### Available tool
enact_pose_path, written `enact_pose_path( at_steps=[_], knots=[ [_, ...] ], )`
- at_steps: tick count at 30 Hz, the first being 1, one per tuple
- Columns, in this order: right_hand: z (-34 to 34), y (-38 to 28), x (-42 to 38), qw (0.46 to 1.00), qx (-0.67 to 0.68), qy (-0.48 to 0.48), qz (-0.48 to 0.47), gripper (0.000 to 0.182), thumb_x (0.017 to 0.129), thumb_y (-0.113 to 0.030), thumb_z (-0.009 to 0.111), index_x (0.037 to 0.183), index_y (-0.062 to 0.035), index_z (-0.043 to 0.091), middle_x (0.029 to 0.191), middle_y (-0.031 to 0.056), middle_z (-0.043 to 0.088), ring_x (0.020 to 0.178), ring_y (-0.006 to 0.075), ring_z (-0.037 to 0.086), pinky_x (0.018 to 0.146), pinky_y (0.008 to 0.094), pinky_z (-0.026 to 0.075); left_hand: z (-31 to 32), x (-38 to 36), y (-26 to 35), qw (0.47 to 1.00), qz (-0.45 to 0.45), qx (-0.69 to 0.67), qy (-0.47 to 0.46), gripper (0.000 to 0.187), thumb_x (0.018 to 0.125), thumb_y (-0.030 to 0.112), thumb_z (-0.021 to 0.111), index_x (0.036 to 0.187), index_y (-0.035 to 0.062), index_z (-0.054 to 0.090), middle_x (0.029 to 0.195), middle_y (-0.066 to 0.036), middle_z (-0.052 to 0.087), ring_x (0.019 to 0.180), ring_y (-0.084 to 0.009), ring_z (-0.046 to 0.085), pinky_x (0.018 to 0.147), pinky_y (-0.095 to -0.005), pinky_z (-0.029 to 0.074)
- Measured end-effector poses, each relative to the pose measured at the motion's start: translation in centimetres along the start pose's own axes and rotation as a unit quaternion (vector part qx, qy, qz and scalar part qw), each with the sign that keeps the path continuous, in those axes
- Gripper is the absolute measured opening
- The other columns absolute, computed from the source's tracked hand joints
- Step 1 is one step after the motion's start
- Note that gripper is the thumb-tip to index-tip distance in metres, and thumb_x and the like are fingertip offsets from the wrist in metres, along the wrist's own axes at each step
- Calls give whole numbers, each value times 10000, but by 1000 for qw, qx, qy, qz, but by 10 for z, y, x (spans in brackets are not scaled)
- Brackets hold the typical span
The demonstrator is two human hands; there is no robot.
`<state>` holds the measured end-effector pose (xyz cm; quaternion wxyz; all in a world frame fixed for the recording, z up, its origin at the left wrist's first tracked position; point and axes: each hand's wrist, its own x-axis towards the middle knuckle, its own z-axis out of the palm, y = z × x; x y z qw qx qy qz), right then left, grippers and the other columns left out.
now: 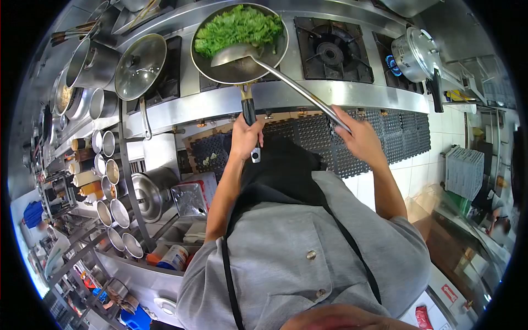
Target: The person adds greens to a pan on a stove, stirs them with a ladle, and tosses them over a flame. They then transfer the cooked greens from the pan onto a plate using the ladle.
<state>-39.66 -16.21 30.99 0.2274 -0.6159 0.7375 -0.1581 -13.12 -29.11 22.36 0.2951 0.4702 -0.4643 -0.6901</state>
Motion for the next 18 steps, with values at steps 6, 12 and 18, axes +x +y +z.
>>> enact_pose_path(
  at_steps=[6,12,18],
  knots=[
    [65,23,18,997,17,66,43,547,930,-256,584,1449,-244,414,819,242,664,787,452,642,722,506,504,0,33,-28,999,-17,-31,-33,119,837,38,602,858,21,486,601,-45,512,420,-143,493,381,-298,424],
    [50,25,53,995,-39,-49,77,546,947,-282,563,1462,-218,395,797,299,640,811,482,637,752,543,490,-7,34,-24,999,-45,-28,-1,114,825,45,610,822,19,499,611,-43,524,440,-142,504,391,-299,431],
    [66,34,79,999,27,-7,-38,567,941,-260,575,1476,-285,389,823,284,648,746,456,634,728,484,490,-8,36,-19,998,-56,-37,0,109,832,47,601,834,24,495,615,-42,514,455,-141,506,396,-301,437]
  ],
)
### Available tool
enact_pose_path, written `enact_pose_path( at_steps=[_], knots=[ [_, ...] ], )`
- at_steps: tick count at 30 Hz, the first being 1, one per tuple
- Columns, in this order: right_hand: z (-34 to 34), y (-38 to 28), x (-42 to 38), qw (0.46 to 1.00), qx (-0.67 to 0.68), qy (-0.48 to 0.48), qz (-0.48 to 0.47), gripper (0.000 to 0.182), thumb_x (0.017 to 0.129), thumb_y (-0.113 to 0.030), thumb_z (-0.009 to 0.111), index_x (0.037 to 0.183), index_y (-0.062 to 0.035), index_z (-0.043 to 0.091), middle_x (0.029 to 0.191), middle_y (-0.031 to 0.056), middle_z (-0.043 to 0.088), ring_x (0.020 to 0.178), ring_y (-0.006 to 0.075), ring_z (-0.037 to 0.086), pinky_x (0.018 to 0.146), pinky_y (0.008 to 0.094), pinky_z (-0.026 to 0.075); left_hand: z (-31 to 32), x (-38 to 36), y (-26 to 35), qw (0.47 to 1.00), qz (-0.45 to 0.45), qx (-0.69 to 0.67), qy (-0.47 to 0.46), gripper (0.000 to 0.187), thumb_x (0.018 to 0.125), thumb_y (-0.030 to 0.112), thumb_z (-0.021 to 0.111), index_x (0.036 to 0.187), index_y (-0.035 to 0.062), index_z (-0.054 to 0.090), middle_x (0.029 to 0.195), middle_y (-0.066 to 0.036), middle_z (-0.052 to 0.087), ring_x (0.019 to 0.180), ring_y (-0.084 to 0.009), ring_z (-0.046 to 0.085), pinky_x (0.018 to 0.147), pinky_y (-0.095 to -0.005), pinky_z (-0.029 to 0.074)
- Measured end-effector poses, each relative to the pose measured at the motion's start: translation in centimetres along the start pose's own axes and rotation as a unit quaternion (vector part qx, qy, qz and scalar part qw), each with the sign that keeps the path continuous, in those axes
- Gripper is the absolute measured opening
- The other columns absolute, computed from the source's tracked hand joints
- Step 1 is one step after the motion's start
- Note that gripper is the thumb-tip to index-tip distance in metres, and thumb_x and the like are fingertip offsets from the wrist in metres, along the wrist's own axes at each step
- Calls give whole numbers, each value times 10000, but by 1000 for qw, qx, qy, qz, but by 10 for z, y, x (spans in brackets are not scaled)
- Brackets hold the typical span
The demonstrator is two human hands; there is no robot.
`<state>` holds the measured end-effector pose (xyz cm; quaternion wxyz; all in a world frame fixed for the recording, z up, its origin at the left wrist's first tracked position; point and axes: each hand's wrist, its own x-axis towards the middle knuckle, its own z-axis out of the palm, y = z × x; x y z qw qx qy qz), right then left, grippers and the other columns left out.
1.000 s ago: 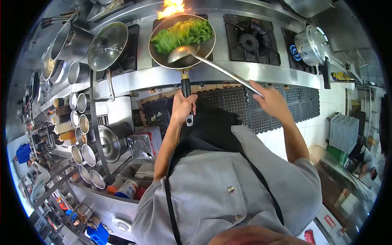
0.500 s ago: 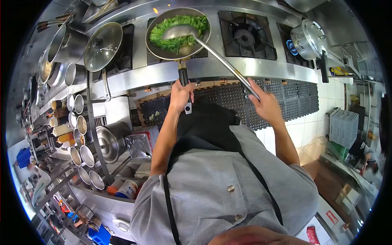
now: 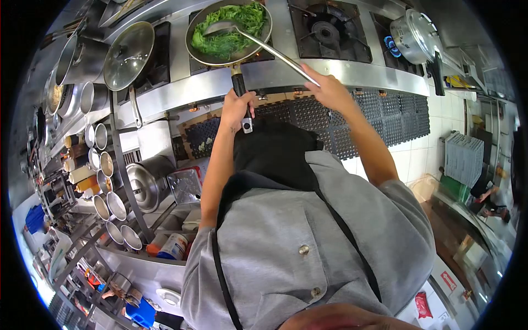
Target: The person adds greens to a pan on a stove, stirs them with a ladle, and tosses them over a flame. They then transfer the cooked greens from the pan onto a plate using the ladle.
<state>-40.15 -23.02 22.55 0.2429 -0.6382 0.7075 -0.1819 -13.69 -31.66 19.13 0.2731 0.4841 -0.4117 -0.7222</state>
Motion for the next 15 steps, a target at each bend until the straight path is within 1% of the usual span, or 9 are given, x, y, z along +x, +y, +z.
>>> enact_pose_path(
  at_steps=[2,4,6,8,9,12,13,14,15],
  knots=[
    [-21,-13,-9,1000,-6,-2,-6,571,942,-251,578,1477,-298,385,878,278,653,737,446,629,717,460,483,-6,1,-3,1000,-11,13,2,122,844,51,607,830,29,488,620,-38,515,447,-138,500,391,-304,433],
    [-29,-23,-8,998,5,4,65,583,943,-249,575,1485,-310,366,912,282,653,745,446,629,723,460,486,-11,1,-6,1000,-13,11,9,131,849,56,614,832,31,487,622,-35,512,443,-136,496,389,-303,431],
    [-7,-11,13,999,10,36,36,596,943,-246,572,1492,-312,351,923,293,650,785,456,633,751,471,485,-14,1,-9,1000,-17,15,7,139,855,60,621,834,33,485,624,-33,510,439,-133,492,386,-303,429],
    [16,-16,36,996,-17,0,84,576,946,-259,561,1484,-311,362,901,282,660,885,464,637,815,507,488,-16,1,-6,1000,-21,22,3,147,861,65,627,850,34,484,622,-30,503,433,-130,486,381,-301,424],
    [27,-16,31,997,45,-6,69,567,947,-262,552,1483,-298,368,962,294,650,935,457,631,843,504,483,-16,-1,-2,999,-20,27,2,147,861,65,627,850,34,484,622,-30,503,433,-130,486,381,-301,424],
    [12,8,0,999,31,-4,-9,568,944,-255,549,1482,-280,373,1001,297,642,960,447,628,854,504,477,-16,-3,11,999,-37,30,6,158,863,70,633,858,35,478,619,-28,499,436,-129,485,379,-299,420],
    [5,21,-3,999,0,21,-45,570,938,-247,556,1479,-282,379,990,265,659,931,432,639,844,496,488,-16,-3,12,998,-38,47,3,152,872,73,624,862,38,476,621,-22,488,444,-128,481,383,-301,422],
    [0,17,3,999,-1,23,-48,570,938,-247,556,1479,-282,379,990,265,659,931,432,639,844,496,488,-15,-2,12,997,-39,64,1,146,882,76,615,866,41,473,623,-17,477,453,-128,477,386,-303,423],
    [-2,12,9,1000,6,14,10,592,931,-227,571,1482,-303,368,945,275,652,872,444,634,802,496,483,-16,-2,11,997,-48,63,4,144,879,75,617,870,38,478,623,-18,473,454,-128,475,391,-303,426]
  ],
)
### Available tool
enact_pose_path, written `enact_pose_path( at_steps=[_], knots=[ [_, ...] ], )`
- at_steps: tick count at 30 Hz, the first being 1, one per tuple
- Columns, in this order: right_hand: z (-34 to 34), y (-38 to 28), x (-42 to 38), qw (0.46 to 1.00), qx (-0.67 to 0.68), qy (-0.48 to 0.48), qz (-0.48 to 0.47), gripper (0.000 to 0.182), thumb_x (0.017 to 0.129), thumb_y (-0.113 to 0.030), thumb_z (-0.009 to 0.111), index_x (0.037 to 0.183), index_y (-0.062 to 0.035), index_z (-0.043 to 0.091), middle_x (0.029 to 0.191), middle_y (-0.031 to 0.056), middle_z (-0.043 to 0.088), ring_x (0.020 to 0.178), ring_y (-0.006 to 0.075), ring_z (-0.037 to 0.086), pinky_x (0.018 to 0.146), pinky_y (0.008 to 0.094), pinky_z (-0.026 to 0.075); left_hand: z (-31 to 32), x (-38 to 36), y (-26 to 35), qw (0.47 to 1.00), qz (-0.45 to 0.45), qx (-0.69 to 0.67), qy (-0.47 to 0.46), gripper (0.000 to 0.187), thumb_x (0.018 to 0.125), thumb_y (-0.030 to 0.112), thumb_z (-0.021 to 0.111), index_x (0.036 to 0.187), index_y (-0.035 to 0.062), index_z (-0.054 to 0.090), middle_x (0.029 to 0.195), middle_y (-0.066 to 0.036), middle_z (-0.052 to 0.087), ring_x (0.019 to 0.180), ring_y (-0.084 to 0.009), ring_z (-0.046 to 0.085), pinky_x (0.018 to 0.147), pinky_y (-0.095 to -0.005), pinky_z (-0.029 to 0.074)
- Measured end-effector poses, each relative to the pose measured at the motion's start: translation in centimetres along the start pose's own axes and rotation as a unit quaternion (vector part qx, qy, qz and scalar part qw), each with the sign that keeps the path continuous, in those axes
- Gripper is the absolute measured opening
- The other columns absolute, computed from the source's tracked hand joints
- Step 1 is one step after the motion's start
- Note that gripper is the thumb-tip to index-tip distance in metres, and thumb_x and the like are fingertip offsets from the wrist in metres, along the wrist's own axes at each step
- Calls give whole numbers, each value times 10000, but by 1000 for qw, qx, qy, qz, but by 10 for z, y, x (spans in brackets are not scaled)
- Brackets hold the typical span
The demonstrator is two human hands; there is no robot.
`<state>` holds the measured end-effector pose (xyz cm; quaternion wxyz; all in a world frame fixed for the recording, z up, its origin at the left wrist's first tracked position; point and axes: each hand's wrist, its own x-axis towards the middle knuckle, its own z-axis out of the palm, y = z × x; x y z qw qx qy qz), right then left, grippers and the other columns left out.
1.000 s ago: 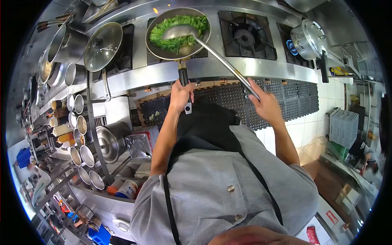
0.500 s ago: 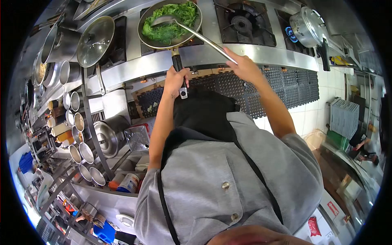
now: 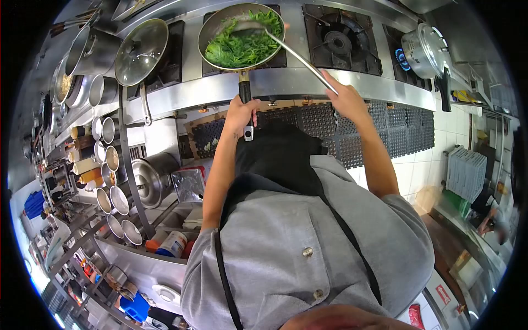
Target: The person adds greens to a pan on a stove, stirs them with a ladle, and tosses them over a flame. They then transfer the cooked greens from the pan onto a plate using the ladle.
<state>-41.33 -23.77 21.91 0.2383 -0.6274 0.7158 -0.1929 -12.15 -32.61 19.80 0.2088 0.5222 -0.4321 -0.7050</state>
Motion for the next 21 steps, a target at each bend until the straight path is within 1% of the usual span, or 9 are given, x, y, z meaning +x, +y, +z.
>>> enact_pose_path(
  at_steps=[1,2,7,9,13,15,17,19,21],
  knots=[
    [2,-5,3,998,8,-9,62,618,924,-207,587,1486,-324,357,900,285,644,812,456,630,761,497,478,-1,1,-2,1000,-2,3,-2,144,879,75,617,870,38,478,623,-18,473,454,-128,475,391,-303,426],
    [15,-11,10,999,-16,13,26,609,928,-197,581,1483,-316,363,833,274,640,751,455,621,720,507,470,-1,1,-3,1000,2,-3,-4,146,878,75,619,869,37,478,627,-19,473,455,-128,475,394,-304,428],
    [-2,-37,-3,999,-20,-38,17,573,953,-240,560,1488,-281,359,868,240,658,839,440,623,796,500,491,-4,1,2,1000,5,-15,-1,155,868,78,628,850,44,478,616,-14,490,445,-125,477,392,-299,421],
    [-1,-34,-18,991,107,28,-73,579,950,-249,566,1490,-277,357,845,239,653,821,449,618,787,516,488,-6,1,1,1000,11,-14,-19,150,870,72,624,834,45,481,615,-11,487,443,-123,475,391,-300,424],
    [21,-23,-9,993,54,-3,-109,571,946,-240,572,1482,-258,375,904,248,663,847,459,621,797,510,491,-2,1,-1,1000,6,-21,-2,149,868,73,629,825,41,490,619,-10,488,445,-121,477,388,-297,423],
    [25,-52,3,993,-72,-56,70,564,945,-221,575,1472,-292,386,978,252,669,907,462,628,798,480,497,-3,5,-5,1000,10,-15,3,148,865,75,634,839,36,493,626,-12,487,446,-121,478,386,-297,422],
    [24,-55,-4,995,-64,-37,59,555,948,-231,567,1470,-290,388,889,258,668,852,468,632,765,489,500,-6,5,-4,999,17,-27,-3,148,864,79,635,847,31,497,626,-15,492,446,-124,484,384,-296,421],
    [33,-32,-13,990,53,81,-99,557,948,-235,563,1472,-291,380,723,257,630,744,481,618,714,526,484,-5,2,1,1000,10,-11,4,139,866,74,631,847,28,501,626,-16,497,444,-126,490,384,-297,422],
    [24,-34,-12,997,26,37,-57,565,949,-234,563,1477,-292,371,764,266,638,770,484,619,732,526,484,-4,3,-1,1000,17,-16,3,137,867,72,630,848,27,502,626,-17,499,443,-127,490,383,-298,421]
  ],
)
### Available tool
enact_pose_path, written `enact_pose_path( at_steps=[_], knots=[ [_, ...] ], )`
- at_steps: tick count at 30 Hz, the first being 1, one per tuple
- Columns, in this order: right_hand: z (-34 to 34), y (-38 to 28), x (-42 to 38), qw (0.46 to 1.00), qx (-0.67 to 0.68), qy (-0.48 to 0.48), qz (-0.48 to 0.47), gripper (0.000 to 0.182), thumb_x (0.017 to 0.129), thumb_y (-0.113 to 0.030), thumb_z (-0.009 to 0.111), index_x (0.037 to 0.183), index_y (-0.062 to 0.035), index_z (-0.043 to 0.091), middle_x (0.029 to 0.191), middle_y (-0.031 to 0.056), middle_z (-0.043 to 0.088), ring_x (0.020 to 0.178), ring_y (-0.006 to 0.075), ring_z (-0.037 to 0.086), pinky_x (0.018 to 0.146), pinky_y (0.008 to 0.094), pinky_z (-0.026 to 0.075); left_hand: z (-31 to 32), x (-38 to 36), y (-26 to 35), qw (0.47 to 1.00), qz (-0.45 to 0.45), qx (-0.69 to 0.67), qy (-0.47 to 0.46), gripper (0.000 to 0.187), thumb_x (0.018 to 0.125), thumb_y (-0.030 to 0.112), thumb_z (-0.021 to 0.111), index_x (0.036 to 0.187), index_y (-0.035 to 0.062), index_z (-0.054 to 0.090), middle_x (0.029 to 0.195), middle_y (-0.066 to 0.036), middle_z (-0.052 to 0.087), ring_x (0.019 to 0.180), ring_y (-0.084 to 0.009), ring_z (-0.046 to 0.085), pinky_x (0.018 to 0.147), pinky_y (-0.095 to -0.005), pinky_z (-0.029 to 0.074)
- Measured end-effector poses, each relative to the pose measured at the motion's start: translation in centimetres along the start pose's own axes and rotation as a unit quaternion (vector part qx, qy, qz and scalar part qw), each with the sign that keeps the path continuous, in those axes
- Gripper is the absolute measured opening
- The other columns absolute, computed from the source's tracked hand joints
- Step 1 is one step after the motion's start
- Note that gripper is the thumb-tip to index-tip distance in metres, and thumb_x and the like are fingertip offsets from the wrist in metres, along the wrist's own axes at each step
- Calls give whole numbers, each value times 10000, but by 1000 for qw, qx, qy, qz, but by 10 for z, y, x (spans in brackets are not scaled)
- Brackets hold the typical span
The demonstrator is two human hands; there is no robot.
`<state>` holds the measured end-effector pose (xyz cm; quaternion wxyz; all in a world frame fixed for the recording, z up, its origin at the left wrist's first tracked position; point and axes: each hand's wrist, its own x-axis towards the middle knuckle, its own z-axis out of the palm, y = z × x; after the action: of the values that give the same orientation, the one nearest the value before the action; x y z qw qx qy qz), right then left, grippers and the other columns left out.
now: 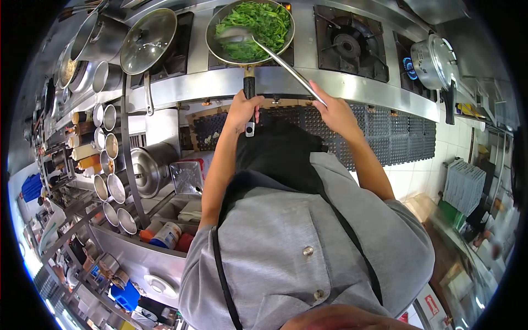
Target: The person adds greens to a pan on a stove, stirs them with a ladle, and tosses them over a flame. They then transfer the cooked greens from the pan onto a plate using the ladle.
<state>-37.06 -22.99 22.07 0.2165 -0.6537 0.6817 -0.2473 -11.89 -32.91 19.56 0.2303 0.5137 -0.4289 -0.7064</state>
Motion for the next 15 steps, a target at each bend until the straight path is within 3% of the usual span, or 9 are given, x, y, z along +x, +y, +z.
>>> enact_pose_path(
  at_steps=[1,6,8,9,10,12,13,14,15],
  knots=[
    [-3,0,-3,998,-25,-44,47,572,949,-233,563,1481,-292,363,804,276,646,796,487,621,749,525,485,1,0,-2,1000,4,-3,-3,136,867,70,630,848,26,503,627,-18,500,442,-129,489,382,-299,420],
    [-4,-7,-10,990,-28,-120,71,598,942,-205,555,1495,-250,333,988,241,668,885,473,620,808,526,491,1,3,-2,1000,-1,-10,-7,138,869,65,628,865,32,495,624,-18,491,450,-130,486,387,-304,422],
    [-22,12,-20,994,67,-35,-81,593,937,-199,562,1488,-235,346,879,293,650,837,491,616,770,532,490,1,5,-3,1000,-2,-7,-9,138,869,67,631,865,35,497,620,-16,491,446,-130,486,389,-307,424],
    [-38,1,-19,996,62,-60,-16,586,932,-196,578,1478,-227,370,884,315,642,869,493,616,783,506,499,1,6,-2,1000,0,-9,-10,138,869,67,631,865,35,497,620,-16,491,446,-130,486,389,-307,424],
    [-43,-6,-13,996,60,-60,-16,586,932,-196,578,1478,-227,370,884,315,642,869,493,616,783,506,499,1,6,-2,1000,2,-3,-6,140,870,69,632,868,36,496,620,-15,492,446,-130,485,389,-306,424],
    [-39,-19,-1,983,-16,-68,169,579,932,-194,588,1474,-224,386,1010,294,649,966,481,606,838,469,497,3,3,-7,1000,-3,0,-2,143,870,70,633,870,36,495,620,-15,493,446,-130,484,389,-306,423],
    [-32,-15,4,978,-23,-76,194,568,934,-198,589,1469,-219,399,1014,263,664,965,476,612,846,458,494,4,3,-7,1000,-6,-5,2,142,871,71,632,872,37,494,621,-15,494,448,-129,485,390,-304,421],
    [-21,-6,-2,978,-22,-75,193,568,934,-198,589,1469,-219,399,1014,263,664,965,476,612,846,458,494,3,4,-4,1000,-6,-8,5,142,871,71,631,873,38,493,622,-16,494,450,-129,486,390,-303,420],
    [-9,9,-11,996,8,-30,82,583,939,-178,579,1482,-232,374,1077,270,650,995,469,611,860,452,489,4,2,0,1000,-2,-10,-2,139,872,73,629,870,39,494,620,-16,496,447,-128,485,390,-301,416]
  ],
)
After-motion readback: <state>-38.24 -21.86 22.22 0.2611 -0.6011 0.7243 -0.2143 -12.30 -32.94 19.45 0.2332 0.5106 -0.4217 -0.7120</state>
